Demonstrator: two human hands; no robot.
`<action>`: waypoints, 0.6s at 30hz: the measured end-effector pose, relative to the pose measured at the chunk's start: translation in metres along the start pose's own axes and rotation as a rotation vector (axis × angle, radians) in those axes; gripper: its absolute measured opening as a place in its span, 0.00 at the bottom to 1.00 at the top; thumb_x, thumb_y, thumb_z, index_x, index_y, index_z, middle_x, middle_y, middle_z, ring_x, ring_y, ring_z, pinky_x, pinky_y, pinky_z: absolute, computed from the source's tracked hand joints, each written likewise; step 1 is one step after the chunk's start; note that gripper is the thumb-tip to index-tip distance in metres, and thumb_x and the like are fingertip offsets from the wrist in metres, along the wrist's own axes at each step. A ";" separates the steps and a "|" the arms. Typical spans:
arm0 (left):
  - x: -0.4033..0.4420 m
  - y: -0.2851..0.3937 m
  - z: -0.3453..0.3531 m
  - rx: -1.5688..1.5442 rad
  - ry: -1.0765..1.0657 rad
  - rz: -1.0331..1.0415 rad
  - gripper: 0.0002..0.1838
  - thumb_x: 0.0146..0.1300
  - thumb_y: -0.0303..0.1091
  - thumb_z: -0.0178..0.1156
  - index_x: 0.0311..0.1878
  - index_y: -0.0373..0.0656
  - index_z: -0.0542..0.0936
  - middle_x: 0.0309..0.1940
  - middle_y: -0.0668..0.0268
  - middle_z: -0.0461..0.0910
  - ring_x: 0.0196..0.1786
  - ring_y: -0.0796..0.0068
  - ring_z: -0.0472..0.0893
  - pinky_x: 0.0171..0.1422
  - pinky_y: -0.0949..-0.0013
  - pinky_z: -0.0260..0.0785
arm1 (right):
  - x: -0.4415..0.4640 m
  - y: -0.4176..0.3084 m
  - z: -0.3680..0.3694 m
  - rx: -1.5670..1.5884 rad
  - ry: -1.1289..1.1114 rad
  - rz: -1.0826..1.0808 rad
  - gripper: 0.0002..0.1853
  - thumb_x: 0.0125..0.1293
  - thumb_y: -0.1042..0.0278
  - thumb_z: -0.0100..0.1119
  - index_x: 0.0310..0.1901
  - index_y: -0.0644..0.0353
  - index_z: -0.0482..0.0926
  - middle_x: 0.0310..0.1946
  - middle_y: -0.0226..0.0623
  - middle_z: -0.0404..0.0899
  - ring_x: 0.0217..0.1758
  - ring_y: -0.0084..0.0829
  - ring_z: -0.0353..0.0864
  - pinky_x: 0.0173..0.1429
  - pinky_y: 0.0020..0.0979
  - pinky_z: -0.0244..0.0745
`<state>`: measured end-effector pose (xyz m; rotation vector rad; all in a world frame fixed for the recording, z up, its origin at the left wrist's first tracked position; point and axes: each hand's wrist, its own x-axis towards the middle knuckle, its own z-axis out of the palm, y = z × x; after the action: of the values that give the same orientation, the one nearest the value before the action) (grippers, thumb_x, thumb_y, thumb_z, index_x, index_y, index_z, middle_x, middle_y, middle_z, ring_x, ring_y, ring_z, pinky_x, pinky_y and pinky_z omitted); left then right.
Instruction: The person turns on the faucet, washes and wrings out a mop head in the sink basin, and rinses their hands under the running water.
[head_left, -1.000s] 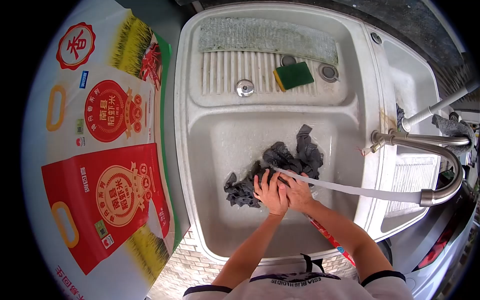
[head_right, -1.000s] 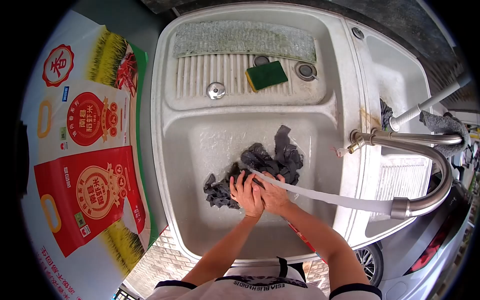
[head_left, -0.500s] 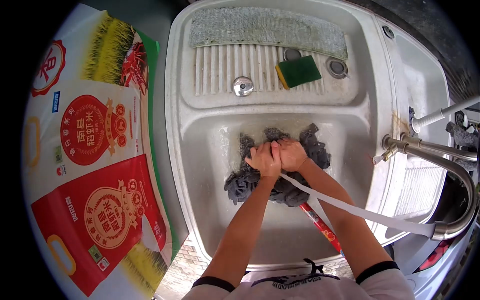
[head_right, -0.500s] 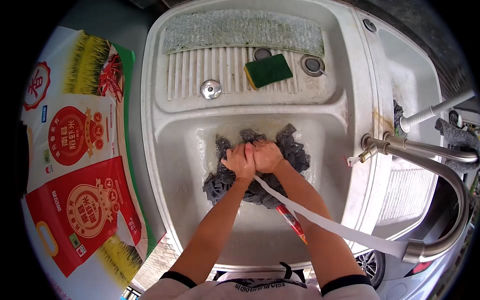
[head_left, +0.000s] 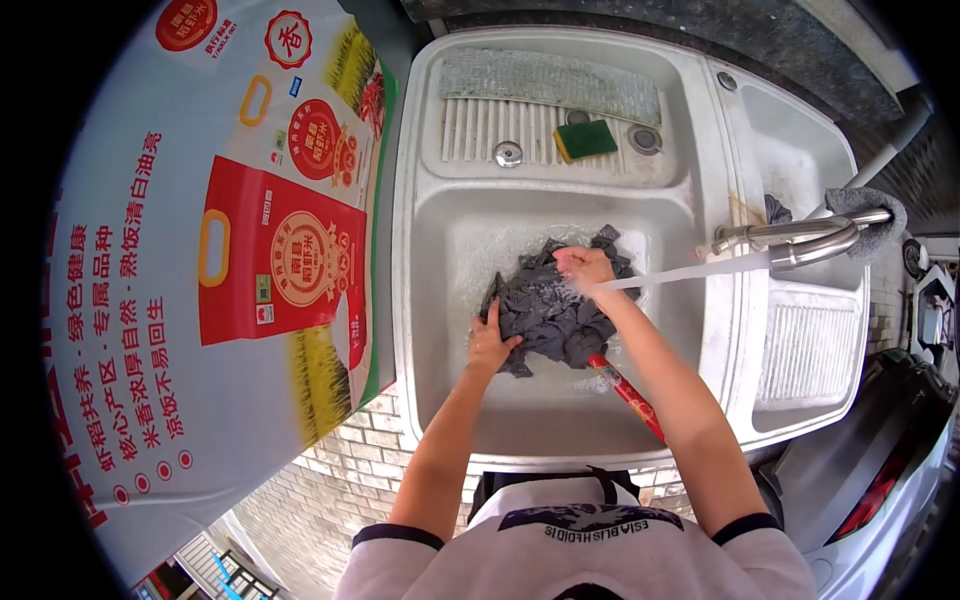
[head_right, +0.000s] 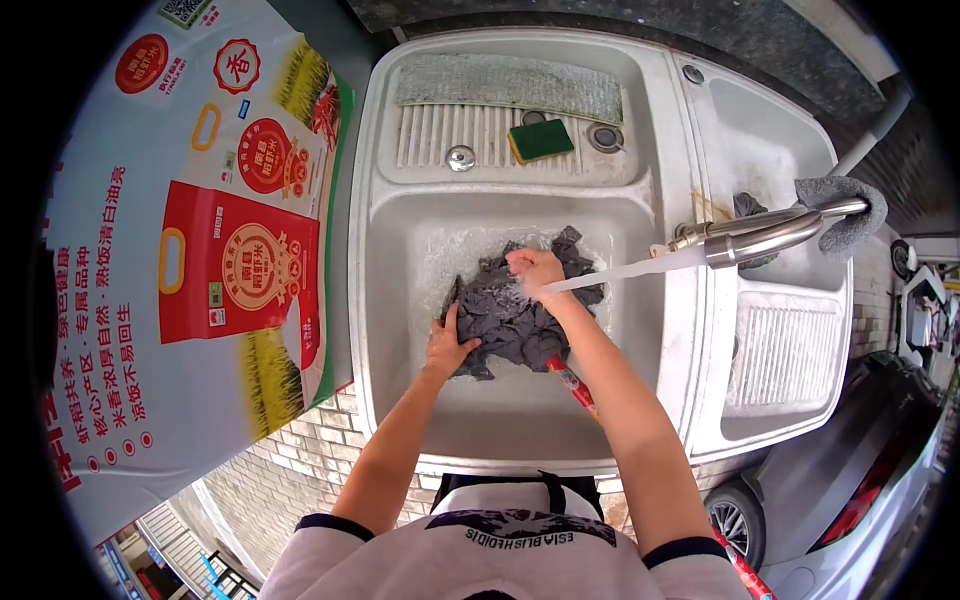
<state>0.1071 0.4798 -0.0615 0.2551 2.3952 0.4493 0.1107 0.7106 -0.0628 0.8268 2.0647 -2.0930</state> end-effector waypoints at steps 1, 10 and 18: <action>-0.001 -0.001 0.004 0.008 0.011 0.022 0.44 0.48 0.42 0.68 0.68 0.57 0.57 0.57 0.48 0.65 0.55 0.46 0.71 0.58 0.56 0.66 | -0.008 -0.022 -0.001 0.281 -0.053 0.150 0.10 0.62 0.75 0.49 0.41 0.66 0.80 0.30 0.35 0.79 0.32 0.24 0.79 0.37 0.24 0.75; 0.017 0.060 -0.072 -0.786 -0.099 0.111 0.20 0.55 0.26 0.57 0.54 0.43 0.73 0.45 0.61 0.78 0.40 0.76 0.79 0.37 0.74 0.74 | -0.054 -0.062 -0.004 0.591 -0.024 0.178 0.18 0.62 0.62 0.55 0.48 0.68 0.74 0.39 0.44 0.78 0.41 0.36 0.79 0.47 0.35 0.76; 0.009 0.044 -0.037 -0.895 0.111 0.076 0.18 0.57 0.27 0.58 0.53 0.43 0.73 0.46 0.65 0.74 0.41 0.76 0.76 0.37 0.72 0.72 | -0.144 0.034 0.008 -1.161 -0.120 0.272 0.39 0.57 0.62 0.57 0.66 0.64 0.48 0.49 0.55 0.71 0.53 0.50 0.73 0.54 0.43 0.71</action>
<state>0.0788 0.5138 -0.0233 -0.0899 2.0447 1.5207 0.2453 0.6566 -0.0321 0.6527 2.3634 -0.5438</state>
